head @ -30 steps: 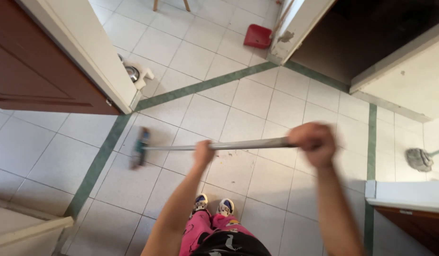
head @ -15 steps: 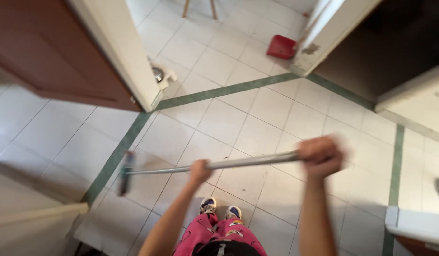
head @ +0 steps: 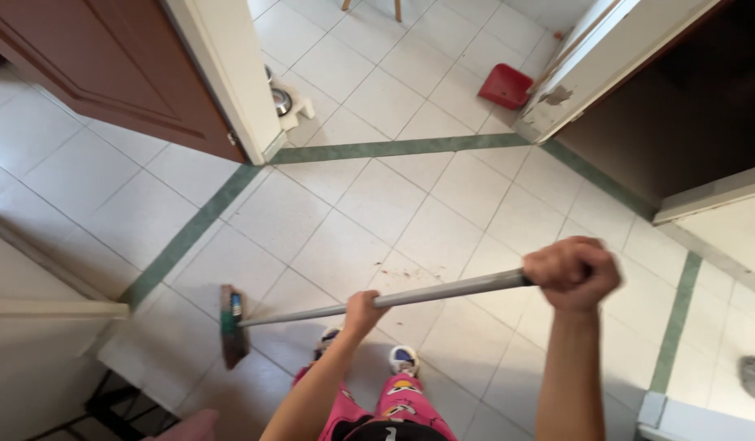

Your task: The person sweeps a tiled floor using a broom, moving around a glass dining table and chairs. They sweep debris toward a doorway and briefly reposition a chair to access the area underneath.

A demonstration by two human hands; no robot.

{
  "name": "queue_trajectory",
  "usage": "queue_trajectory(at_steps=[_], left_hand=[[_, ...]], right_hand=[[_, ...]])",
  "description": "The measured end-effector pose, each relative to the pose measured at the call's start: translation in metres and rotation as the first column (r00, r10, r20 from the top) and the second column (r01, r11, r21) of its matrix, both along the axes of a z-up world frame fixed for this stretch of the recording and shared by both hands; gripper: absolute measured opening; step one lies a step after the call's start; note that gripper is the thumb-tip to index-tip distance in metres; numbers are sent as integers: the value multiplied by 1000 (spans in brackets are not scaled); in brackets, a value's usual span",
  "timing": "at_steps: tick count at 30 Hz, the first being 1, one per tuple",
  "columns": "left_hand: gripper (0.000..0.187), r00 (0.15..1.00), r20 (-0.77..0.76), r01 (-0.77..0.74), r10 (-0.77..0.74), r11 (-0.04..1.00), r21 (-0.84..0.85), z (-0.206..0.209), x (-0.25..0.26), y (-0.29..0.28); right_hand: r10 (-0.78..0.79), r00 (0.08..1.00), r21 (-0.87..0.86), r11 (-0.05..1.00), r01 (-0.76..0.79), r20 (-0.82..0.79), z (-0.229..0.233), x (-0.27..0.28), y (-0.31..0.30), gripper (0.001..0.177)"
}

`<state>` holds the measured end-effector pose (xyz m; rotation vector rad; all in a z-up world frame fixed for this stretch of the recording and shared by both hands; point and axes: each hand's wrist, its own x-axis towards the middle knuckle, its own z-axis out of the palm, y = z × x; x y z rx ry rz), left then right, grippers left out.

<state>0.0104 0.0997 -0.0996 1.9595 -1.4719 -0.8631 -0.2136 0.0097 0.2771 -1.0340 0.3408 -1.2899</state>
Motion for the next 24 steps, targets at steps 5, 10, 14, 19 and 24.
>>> queue_trajectory(at_steps=[5, 10, 14, 19, 24], left_hand=[[36, 996, -63, 62, -70, 990, -124, 52, -112, -37], [36, 978, -197, 33, -70, 982, -187, 114, -203, -69], [21, 954, -282, 52, -101, 983, -179, 140, -251, -76], [23, 968, -223, 61, -118, 967, -249, 156, -220, -18], [12, 990, -24, -139, 138, 964, -227, 26, -81, 63]], right_hand=[[-25, 974, -83, 997, 6, -224, 82, -76, 3, 27], [-48, 936, -208, 978, -27, -350, 145, -137, -2, 26], [168, 942, -207, 950, -233, -290, 159, -188, -6, 36], [-408, 767, -705, 704, -81, -495, 113, -230, -5, 52], [-74, 946, -607, 782, -140, -314, -38, -161, 15, 41]])
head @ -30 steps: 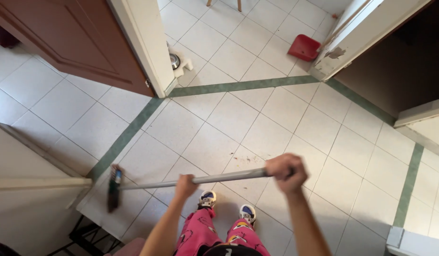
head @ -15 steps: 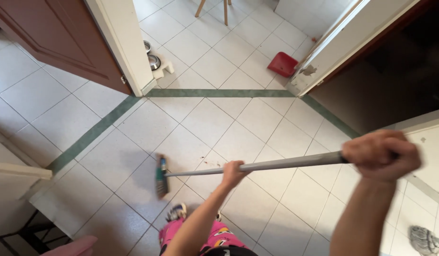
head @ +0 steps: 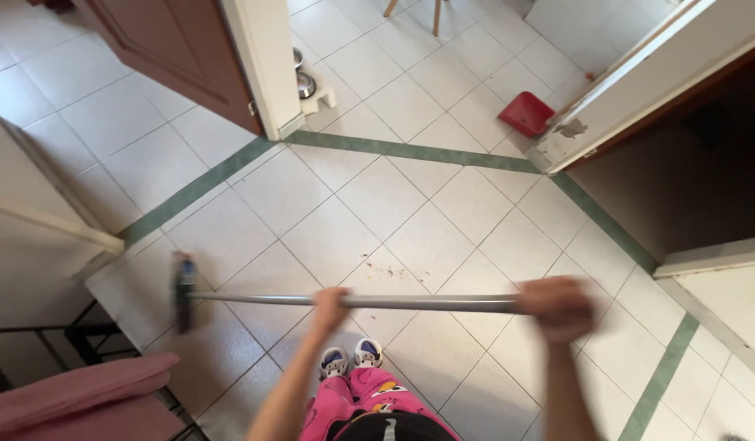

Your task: The person sweeps a tiled floor using a broom, moving around a glass dining table and chairs. They sweep debris toward a doorway and briefly reposition a chair to access the area underneath.

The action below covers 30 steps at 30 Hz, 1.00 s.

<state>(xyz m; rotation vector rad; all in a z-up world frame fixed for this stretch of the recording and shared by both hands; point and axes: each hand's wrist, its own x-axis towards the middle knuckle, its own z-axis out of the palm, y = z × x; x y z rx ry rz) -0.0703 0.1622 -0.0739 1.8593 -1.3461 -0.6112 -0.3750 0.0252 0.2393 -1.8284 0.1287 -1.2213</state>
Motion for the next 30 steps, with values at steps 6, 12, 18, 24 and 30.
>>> queue_trajectory(at_steps=[6, 12, 18, 24, 30], left_hand=[[14, 988, 138, -105, 64, 943, 317, -58, 46, 64], [14, 969, -244, -6, 49, 985, 174, 66, -79, 13], [21, 974, -209, 89, -82, 996, 25, 90, -116, 30], [27, 990, 69, -139, 121, 906, 401, -42, -82, 89], [61, 981, -16, -169, 192, 900, 401, -64, -228, 11]], right_hand=[[119, 973, 693, 685, -225, 199, -7, 102, 63, 37], [194, 975, 558, 799, -223, 113, 102, 32, 20, 35], [98, 989, 201, 972, -119, 114, 115, -23, 28, 30], [45, 996, 479, 874, -77, 78, -29, -19, 28, 56], [146, 988, 782, 621, -54, -48, 29, -105, -27, 41]])
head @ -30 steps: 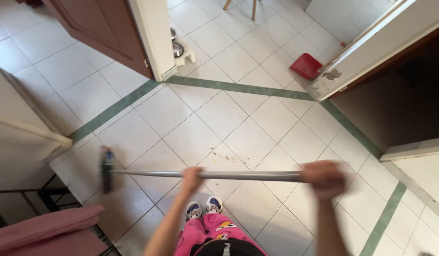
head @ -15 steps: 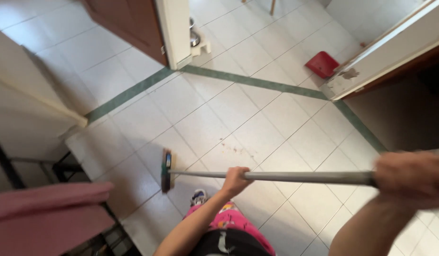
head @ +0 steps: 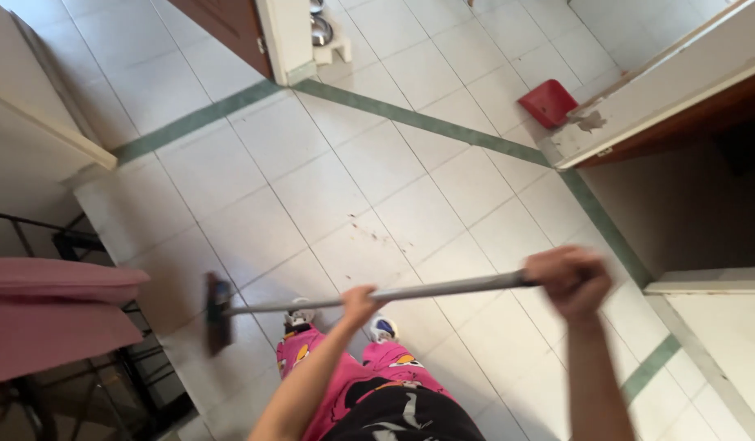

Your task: The person sweeps a tiled floor using a broom, moving around a glass dining table and chairs. They sweep debris toward a doorway and briefly reposition a chair to access the area underneath.

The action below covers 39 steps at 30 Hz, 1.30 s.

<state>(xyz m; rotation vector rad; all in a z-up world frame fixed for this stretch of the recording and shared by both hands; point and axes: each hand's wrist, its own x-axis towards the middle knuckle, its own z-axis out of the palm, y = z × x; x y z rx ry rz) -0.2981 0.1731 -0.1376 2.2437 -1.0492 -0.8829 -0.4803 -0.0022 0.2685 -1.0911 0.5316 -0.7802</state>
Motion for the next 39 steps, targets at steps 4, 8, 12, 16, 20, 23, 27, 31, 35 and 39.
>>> queue_trajectory(at_steps=[4, 8, 12, 16, 20, 23, 27, 31, 35, 39], left_hand=[[41, 1000, -20, -19, 15, 981, -193, 79, -86, -94], [34, 948, -313, -166, 51, 920, -355, 166, -128, -132], [43, 995, 74, -33, 73, 897, -441, 127, -147, -140], [20, 987, -6, -155, 158, 955, -254, 97, -111, -92], [25, 964, -161, -238, 210, 955, -179, 115, -94, -84], [29, 950, -259, -236, 171, 941, -242, 131, -104, -142], [27, 904, -394, -295, 166, 909, -295, 182, -93, -192], [27, 840, -506, -392, 194, 863, -319, 181, -89, -226], [28, 815, -557, -404, 158, 844, -352, 196, -96, -238], [25, 872, -483, -256, 78, 914, -314, 182, -105, -264]], right_hand=[[-81, 992, -241, 969, 54, -101, 98, -41, -36, 32], [212, 974, -309, 934, -178, 79, 142, -85, -73, 25], [175, 961, -400, 913, -77, 215, 124, -113, -92, 29], [228, 879, -214, 965, -149, 419, 40, -99, -109, 42], [223, 919, -232, 961, -151, 325, 45, -50, -105, 41], [259, 928, -349, 924, -157, 268, 113, -26, -123, 37], [417, 879, -396, 866, -306, 232, 159, -14, -149, 27], [503, 826, -467, 812, -351, 255, 170, -11, -166, 26], [501, 828, -473, 810, -346, 253, 174, -29, -171, 24], [382, 877, -468, 857, -218, 292, 179, -73, -166, 26]])
